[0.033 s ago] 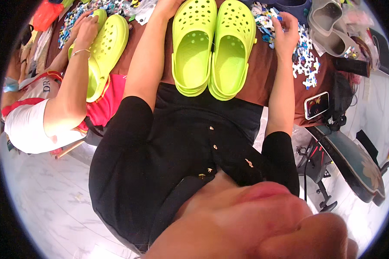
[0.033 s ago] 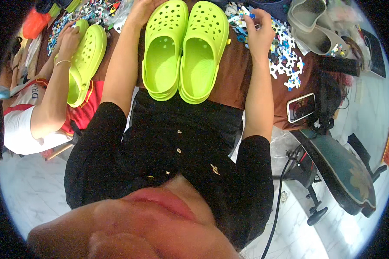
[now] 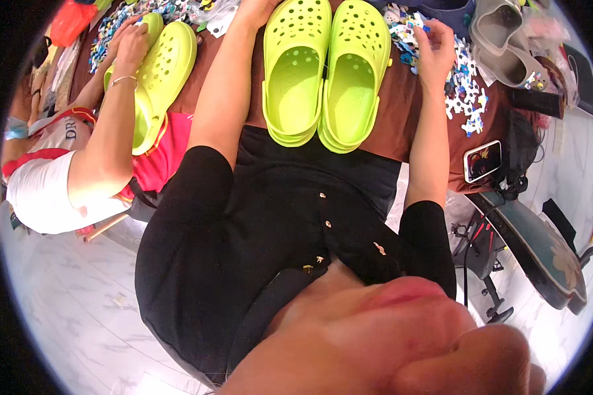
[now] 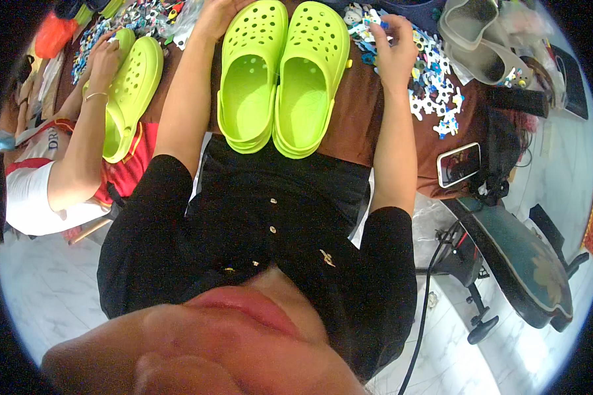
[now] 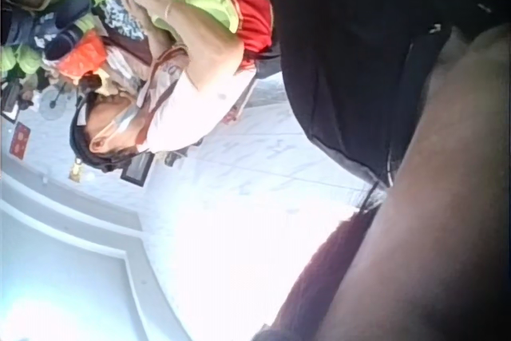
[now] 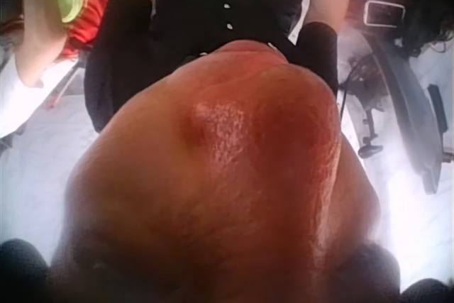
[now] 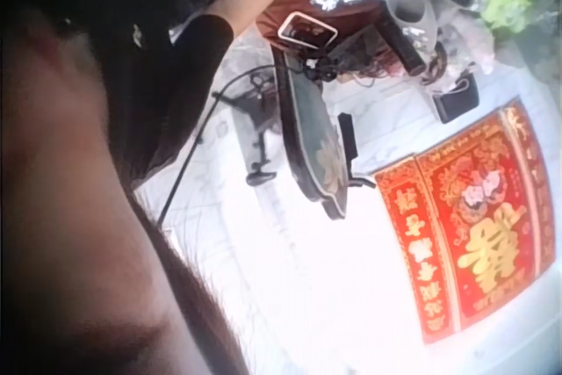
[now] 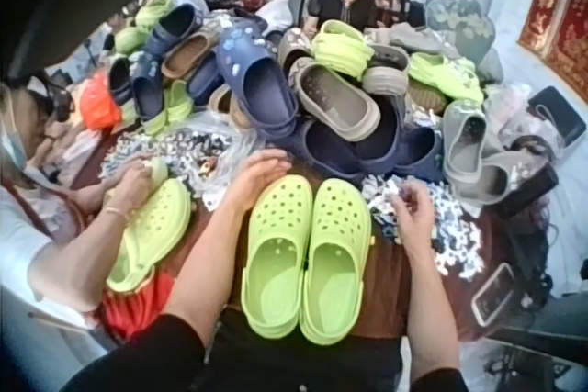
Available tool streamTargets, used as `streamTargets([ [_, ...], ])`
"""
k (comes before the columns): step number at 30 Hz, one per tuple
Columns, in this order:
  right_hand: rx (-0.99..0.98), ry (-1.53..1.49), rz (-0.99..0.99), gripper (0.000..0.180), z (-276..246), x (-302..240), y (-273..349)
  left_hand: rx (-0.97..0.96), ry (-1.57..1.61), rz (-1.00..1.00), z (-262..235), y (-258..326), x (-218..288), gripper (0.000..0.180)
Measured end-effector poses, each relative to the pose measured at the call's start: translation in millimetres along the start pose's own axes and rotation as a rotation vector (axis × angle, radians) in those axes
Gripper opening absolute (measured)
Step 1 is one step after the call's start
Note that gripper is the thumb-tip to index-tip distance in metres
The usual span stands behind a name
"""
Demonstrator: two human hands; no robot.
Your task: Attaching decorative pins and charms into the holes of plastic clogs.
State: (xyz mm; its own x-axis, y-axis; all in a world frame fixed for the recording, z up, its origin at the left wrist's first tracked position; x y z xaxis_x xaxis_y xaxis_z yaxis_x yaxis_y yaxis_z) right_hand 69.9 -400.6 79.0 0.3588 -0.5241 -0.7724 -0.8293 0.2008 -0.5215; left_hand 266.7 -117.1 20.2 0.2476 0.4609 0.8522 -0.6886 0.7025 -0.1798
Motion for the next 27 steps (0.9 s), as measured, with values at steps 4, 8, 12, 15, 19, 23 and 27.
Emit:
streamTargets([
  [4, -0.145, -0.182, -0.103, 0.020, 20.8, -8.4, 2.7, 0.015, -0.004, -0.004, 4.8, -3.1, -2.6, 0.029],
  [8, -0.284, -0.490, 0.020, 0.021, 57.2, -1.3, 7.9, 0.032, -0.035, -0.036, -1.8, 0.6, -3.0, 0.027],
  [12, -0.351, -0.296, 0.064, 0.023, 60.2, 0.3, 7.4, 0.018, -0.032, -0.047, 2.5, 1.0, -4.2, 0.026],
  [15, -0.323, 0.277, -0.277, 0.025, 51.2, -35.2, 1.2, 0.027, -0.015, -0.054, 7.7, -0.3, -3.5, 0.027],
  [19, -0.300, 0.308, -0.217, 0.027, 49.1, -27.5, 2.8, 0.015, -0.014, -0.064, 8.0, -1.2, -4.2, 0.026],
  [23, -0.314, 0.380, -0.279, 0.030, 52.7, -33.7, 2.9, 0.013, -0.010, -0.053, 8.3, -0.1, -4.0, 0.026],
  [27, -0.297, 0.452, -0.340, 0.032, 54.1, -41.9, 4.3, 0.021, -0.018, -0.049, 8.3, 0.1, -3.1, 0.026],
])
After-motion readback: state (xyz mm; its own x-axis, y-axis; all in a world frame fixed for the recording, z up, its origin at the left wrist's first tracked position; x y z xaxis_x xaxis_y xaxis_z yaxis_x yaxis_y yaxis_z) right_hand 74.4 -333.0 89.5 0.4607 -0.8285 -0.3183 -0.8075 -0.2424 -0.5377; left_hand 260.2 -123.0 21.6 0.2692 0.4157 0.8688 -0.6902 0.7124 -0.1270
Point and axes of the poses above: each hand's wrist, its own y-axis away from the middle knuckle, its own z-axis out of the palm, x = y × z, the point moved 8 cm from there along -y, towards the middle knuckle, and after that the axes turned 14 degrees about -x, right-handed, at the moved point
